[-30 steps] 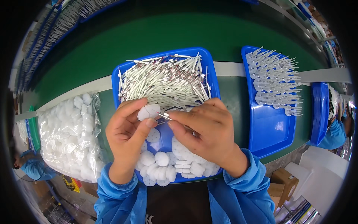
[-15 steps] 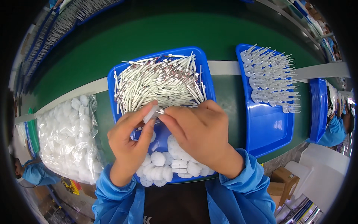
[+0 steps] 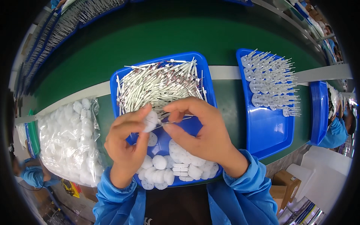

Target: The person inserts small white sticks into the holes of white circular plastic discs. They pick up a disc and a stick, align them, and push the stick into the disc. The completed items are placed into a blue tray on the right.

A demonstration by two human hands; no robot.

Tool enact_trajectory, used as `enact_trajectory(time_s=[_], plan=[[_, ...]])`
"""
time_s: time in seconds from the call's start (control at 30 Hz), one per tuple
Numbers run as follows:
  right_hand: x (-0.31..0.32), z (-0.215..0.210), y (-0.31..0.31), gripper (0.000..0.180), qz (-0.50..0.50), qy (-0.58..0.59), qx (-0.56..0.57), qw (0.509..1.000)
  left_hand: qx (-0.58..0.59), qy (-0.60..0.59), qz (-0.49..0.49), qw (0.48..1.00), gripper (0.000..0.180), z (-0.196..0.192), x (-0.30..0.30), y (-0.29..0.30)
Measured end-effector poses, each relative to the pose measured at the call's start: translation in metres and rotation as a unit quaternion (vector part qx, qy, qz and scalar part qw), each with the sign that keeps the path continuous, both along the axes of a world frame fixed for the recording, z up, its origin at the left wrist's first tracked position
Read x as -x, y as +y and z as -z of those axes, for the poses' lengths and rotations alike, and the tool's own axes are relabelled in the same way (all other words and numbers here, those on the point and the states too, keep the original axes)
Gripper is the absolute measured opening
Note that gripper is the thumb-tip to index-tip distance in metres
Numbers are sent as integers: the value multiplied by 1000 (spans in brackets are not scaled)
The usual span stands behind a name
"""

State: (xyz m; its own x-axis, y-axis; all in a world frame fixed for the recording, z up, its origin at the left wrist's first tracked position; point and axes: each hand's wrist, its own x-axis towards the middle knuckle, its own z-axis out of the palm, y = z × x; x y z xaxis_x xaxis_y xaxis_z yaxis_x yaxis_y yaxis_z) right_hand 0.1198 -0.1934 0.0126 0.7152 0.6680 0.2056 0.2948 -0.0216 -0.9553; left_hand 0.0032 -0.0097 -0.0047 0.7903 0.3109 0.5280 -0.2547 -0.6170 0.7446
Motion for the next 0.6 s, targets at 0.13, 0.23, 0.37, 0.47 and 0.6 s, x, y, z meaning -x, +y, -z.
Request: enact_trajectory(time_s=[0.13,0.23,0.37,0.47,0.6], plan=[[3,1,-1,34,-51,125,-14,991,-114,-31,26,993,21,-7,-1,0],[5,3,0,34,-51,145,-22,988,-149,-53,26,987,20,-5,-2,0],[8,2,0,33,-46,147,-9,988,-188,-88,27,978,21,-3,-5,0],[6,3,-1,32,-64,166,-23,984,-193,-96,31,976,21,-2,-4,1],[8,9,-4,33,-95,223,-78,967,-190,-99,35,976,19,-3,-3,3]])
